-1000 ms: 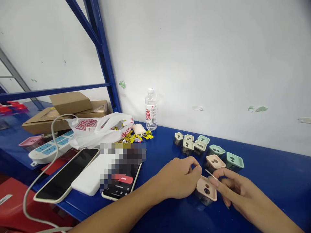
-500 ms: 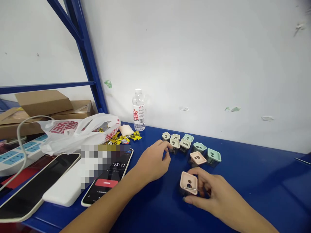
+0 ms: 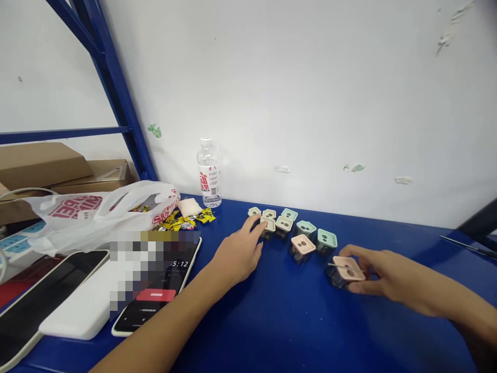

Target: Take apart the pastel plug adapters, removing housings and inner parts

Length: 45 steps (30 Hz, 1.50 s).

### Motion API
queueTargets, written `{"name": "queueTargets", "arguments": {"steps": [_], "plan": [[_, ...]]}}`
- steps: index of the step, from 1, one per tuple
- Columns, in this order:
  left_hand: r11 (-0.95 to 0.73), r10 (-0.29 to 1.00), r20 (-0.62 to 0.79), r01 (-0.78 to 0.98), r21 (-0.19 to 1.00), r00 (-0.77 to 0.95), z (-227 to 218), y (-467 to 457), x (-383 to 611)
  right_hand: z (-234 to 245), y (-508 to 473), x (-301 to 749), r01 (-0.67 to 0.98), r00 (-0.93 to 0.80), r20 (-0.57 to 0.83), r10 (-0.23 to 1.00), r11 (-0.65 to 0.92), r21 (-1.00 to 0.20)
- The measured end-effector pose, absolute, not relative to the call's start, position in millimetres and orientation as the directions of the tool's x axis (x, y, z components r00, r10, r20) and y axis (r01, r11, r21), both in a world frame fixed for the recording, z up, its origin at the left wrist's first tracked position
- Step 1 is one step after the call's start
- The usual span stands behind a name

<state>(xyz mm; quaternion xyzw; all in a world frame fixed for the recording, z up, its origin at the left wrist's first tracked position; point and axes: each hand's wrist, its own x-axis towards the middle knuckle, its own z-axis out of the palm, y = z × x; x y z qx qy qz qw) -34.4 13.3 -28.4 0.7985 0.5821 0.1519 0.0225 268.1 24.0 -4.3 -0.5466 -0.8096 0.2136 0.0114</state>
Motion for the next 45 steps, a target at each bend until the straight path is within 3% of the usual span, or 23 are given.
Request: {"name": "queueTargets", "arguments": {"steps": [3, 12, 18, 23, 29, 39, 42, 45], "plan": [[-0.304, 0.941, 0.223, 0.929, 0.213, 0.257, -24.9, 9.7, -31.7, -2.6, 32.6, 280.9, 0.922, -0.326, -0.305, 0.895, 0.230, -0.311], [-0.357, 0.933, 0.146, 0.900, 0.251, 0.330, -25.7, -0.4, -20.5, 1.6, 35.8, 279.5, 0.894, -0.357, -0.256, 0.898, 0.249, -0.373], [-0.314, 0.945, 0.171, 0.924, 0.218, 0.280, -26.7, 4.5, -21.2, -5.8, 40.6, 296.6, 0.958, -0.192, -0.206, 0.960, 0.137, -0.253], [-0.139, 0.966, 0.247, 0.953, 0.269, 0.071, -19.6, 12.0, -29.0, 7.1, 30.5, 313.3, 0.913, -0.187, -0.210, 0.960, 0.090, -0.398], [-0.214, 0.963, 0.203, 0.959, 0.184, 0.176, -22.0, 19.8, -27.5, 21.1, 11.0, 267.0, 0.779, -0.375, -0.163, 0.913, 0.215, -0.589], [-0.320, 0.933, 0.211, 0.941, 0.114, 0.292, -19.5, 18.9, -19.3, -13.6, 1.7, 189.9, 0.718, -0.531, -0.165, 0.831, 0.338, -0.609], [-0.352, 0.926, 0.212, 0.918, 0.183, 0.313, -14.5, 12.5, -21.8, -20.8, 3.6, 190.0, 0.691, -0.527, -0.115, 0.842, 0.345, -0.635], [-0.417, 0.909, 0.175, 0.815, 0.403, 0.379, -11.7, 1.1, -24.4, -25.1, 3.4, 190.2, 0.675, -0.499, -0.046, 0.866, 0.354, -0.647]]}}
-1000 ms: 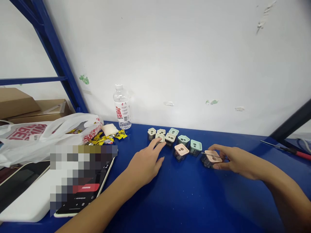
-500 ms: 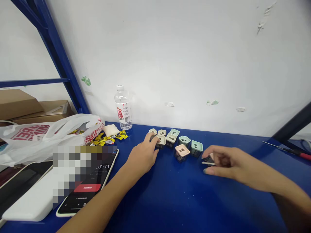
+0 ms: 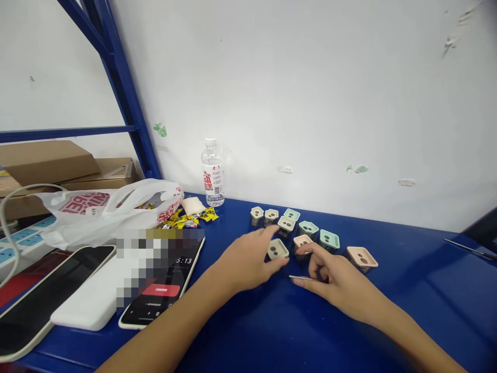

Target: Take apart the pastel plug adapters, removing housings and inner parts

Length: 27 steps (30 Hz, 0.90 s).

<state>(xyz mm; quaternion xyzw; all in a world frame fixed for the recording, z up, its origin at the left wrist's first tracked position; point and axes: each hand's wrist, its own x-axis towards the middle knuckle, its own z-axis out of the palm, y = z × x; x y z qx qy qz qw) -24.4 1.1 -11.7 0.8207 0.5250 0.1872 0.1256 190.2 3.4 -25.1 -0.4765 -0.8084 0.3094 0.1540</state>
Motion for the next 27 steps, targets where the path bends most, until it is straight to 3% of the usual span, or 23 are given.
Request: {"name": "queueTargets", "arguments": {"steps": [4, 7, 16, 27], "plan": [[-0.472, 0.837, 0.073, 0.648, 0.598, 0.542, -12.0, -10.8, -24.9, -28.1, 1.5, 186.0, 0.669, -0.530, -0.033, 0.847, 0.393, -0.631], [-0.413, 0.843, 0.010, 0.634, 0.653, 0.539, -11.8, -13.9, -24.3, -30.2, 0.4, 181.7, 0.654, -0.574, 0.007, 0.819, 0.463, -0.598], [-0.502, 0.805, -0.040, 0.716, 0.485, 0.592, 0.0, -20.3, -28.8, -32.0, -6.5, 173.7, 0.668, -0.594, -0.026, 0.804, 0.475, -0.573], [-0.599, 0.768, 0.014, 0.709, 0.373, 0.641, 1.5, -20.1, -25.1, -40.4, -12.5, 174.4, 0.624, -0.650, -0.002, 0.760, 0.532, -0.572]]}}
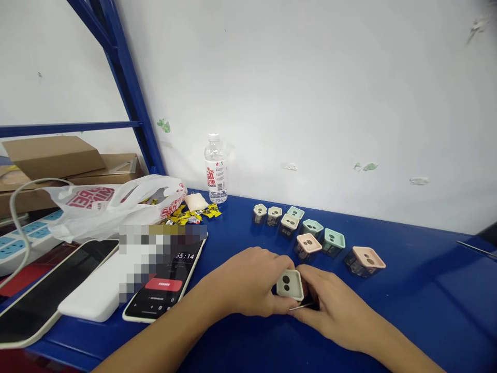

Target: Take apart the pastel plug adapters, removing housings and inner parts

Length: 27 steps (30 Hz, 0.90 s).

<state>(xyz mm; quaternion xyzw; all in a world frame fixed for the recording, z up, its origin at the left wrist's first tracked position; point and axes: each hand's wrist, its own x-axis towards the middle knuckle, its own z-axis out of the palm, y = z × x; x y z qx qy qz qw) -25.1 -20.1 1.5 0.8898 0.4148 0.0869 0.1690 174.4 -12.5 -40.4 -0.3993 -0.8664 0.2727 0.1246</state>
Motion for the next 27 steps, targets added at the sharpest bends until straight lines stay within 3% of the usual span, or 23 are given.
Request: {"name": "queueTargets", "arguments": {"steps": [3, 10, 18, 25, 27], "plan": [[-0.616, 0.750, 0.032, 0.681, 0.396, 0.661, 2.7, -18.3, -27.1, -41.1, -13.6, 174.1, 0.606, -0.670, -0.008, 0.742, 0.540, -0.584], [-0.534, 0.765, 0.046, 0.593, 0.602, 0.643, 11.8, -16.7, -35.7, -42.6, -15.2, 170.3, 0.627, -0.652, -0.029, 0.758, 0.517, -0.583], [-0.545, 0.748, 0.103, 0.519, 0.659, 0.656, 7.9, -10.2, -42.7, -41.1, -14.1, 164.9, 0.663, -0.557, -0.051, 0.829, 0.407, -0.628], [-0.423, 0.805, 0.124, 0.416, 0.805, 0.580, 6.0, -3.5, -46.8, -24.7, -5.9, 189.2, 0.600, -0.542, -0.219, 0.811, 0.192, -0.777], [-0.373, 0.810, 0.100, 0.374, 0.849, 0.578, 6.3, -2.2, -46.6, -15.7, -5.1, 198.1, 0.593, -0.558, -0.194, 0.807, 0.224, -0.773]]}}
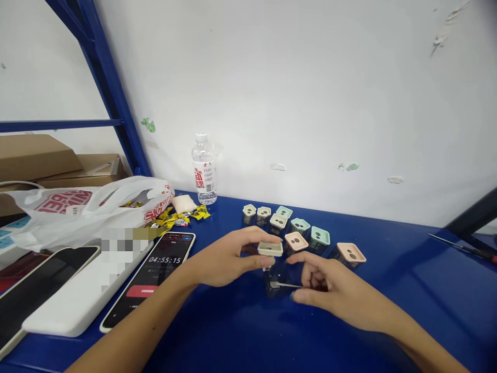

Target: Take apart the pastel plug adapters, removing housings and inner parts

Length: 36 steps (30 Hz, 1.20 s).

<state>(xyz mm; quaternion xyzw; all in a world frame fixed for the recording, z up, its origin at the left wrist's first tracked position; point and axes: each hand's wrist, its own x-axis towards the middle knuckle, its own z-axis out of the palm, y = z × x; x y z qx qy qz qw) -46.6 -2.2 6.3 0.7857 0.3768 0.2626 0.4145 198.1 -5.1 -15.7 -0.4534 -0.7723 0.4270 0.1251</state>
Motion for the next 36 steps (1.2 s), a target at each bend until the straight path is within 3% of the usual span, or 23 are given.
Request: {"name": "queueTargets", "arguments": {"steps": [4, 14, 18, 23, 26, 28, 31, 36], "plan": [[-0.364, 0.801, 0.091, 0.362, 0.858, 0.591, 8.8, -2.2, -45.5, -2.5, -7.8, 205.0, 0.581, -0.592, -0.126, 0.796, 0.313, -0.751], [-0.370, 0.788, 0.083, 0.361, 0.856, 0.610, 8.8, -0.2, -45.8, -6.9, -10.4, 197.1, 0.531, -0.594, -0.116, 0.796, 0.280, -0.800], [-0.371, 0.783, 0.089, 0.347, 0.861, 0.616, 5.9, 0.7, -44.8, -8.7, -10.8, 198.4, 0.529, -0.583, -0.142, 0.800, 0.242, -0.813], [-0.335, 0.775, 0.124, 0.236, 0.912, 0.620, 1.0, -0.7, -41.2, -10.9, -10.9, 202.6, 0.497, -0.588, -0.271, 0.762, 0.076, -0.865], [-0.329, 0.790, 0.165, 0.182, 0.926, 0.591, -0.3, -1.9, -38.0, -9.0, -11.4, 202.1, 0.472, -0.606, -0.220, 0.764, 0.123, -0.873], [-0.321, 0.813, 0.160, 0.200, 0.926, 0.560, -0.8, -2.5, -35.6, -7.2, -12.9, 200.1, 0.502, -0.601, -0.115, 0.791, 0.261, -0.825], [-0.299, 0.847, 0.130, 0.258, 0.919, 0.516, -2.2, -3.0, -32.4, -8.3, -15.0, 198.1, 0.566, -0.596, 0.091, 0.798, 0.498, -0.657], [-0.285, 0.870, 0.116, 0.296, 0.912, 0.479, -4.6, -3.3, -30.3, -21.8, -11.8, 203.0, 0.553, -0.654, 0.418, 0.631, 0.775, -0.305]]}}
